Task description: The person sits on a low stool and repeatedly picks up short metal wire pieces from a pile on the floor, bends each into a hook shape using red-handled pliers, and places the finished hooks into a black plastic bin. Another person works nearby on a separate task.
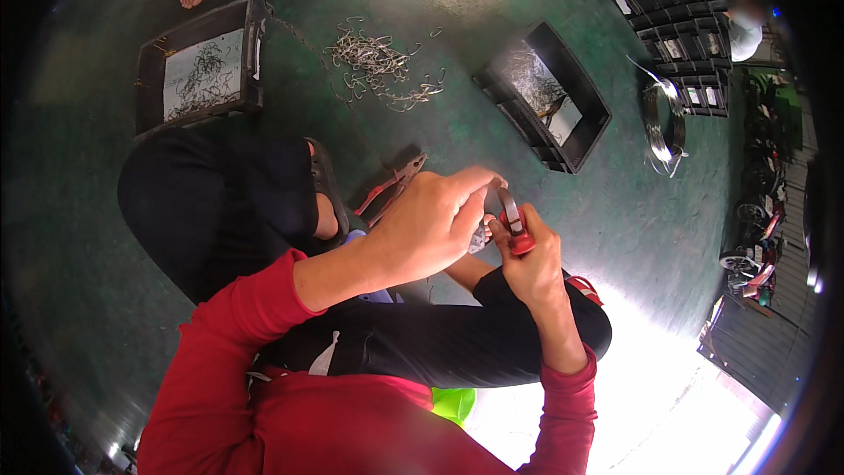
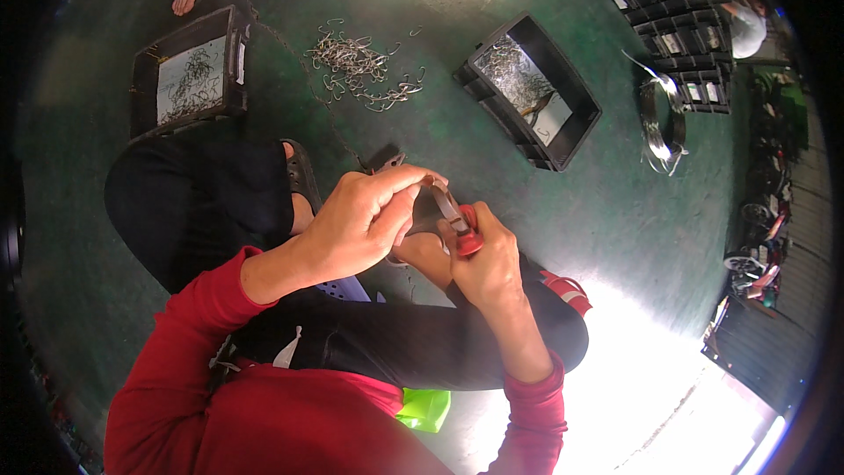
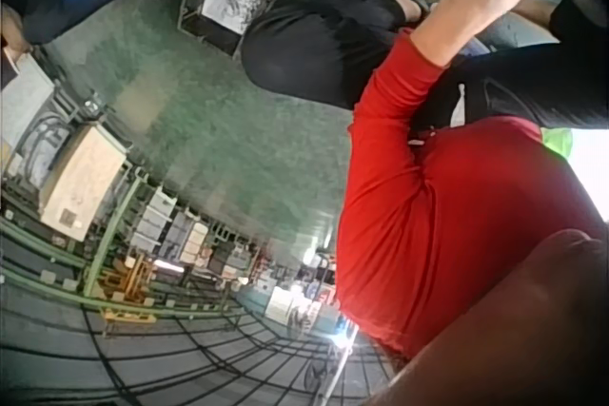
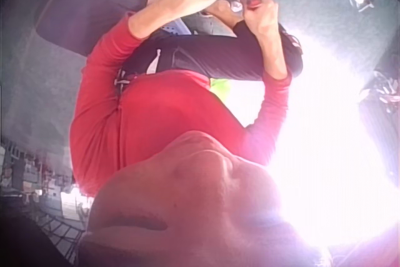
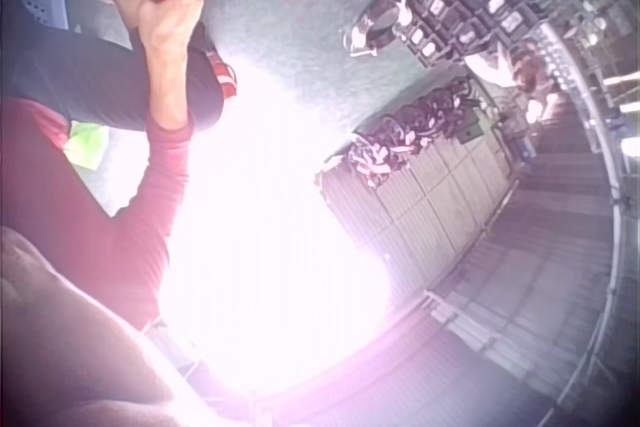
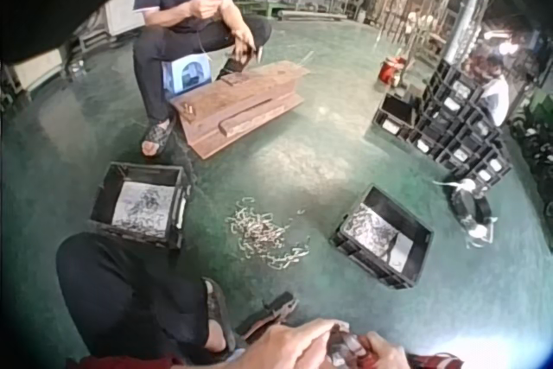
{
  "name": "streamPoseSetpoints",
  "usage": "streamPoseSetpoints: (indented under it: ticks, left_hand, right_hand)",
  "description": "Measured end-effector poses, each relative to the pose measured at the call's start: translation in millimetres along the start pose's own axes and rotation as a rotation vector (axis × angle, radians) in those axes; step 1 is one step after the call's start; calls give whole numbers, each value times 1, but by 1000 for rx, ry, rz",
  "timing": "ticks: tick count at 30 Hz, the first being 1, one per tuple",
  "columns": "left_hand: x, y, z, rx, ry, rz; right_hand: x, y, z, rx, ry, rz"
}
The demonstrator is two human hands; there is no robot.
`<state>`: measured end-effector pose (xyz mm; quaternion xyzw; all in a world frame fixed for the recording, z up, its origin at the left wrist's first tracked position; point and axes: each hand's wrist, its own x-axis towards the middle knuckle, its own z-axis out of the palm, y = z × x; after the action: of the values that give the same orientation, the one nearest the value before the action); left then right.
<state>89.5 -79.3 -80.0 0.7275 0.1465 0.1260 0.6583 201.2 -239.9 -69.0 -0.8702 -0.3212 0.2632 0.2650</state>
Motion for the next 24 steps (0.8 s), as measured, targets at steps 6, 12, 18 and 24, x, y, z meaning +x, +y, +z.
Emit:
streamPoseSetpoints:
  ticks: [6,12,18,24]
  left_hand:
    - [-4,-2,10,-9,83,6]
    - [1,3,-1,-56,-5,24]
    - [20,2,-32,53,-128,38]
    - [29,-1,-35,-549,74,-221]
  right_hand:
    - [-1,4,9,-11,66,-15]
    - [3,-1,-2,-47,13,-74]
    - [12,-4,-46,-74,-89,-246]
    - [7,-7,-50,493,-430,223]
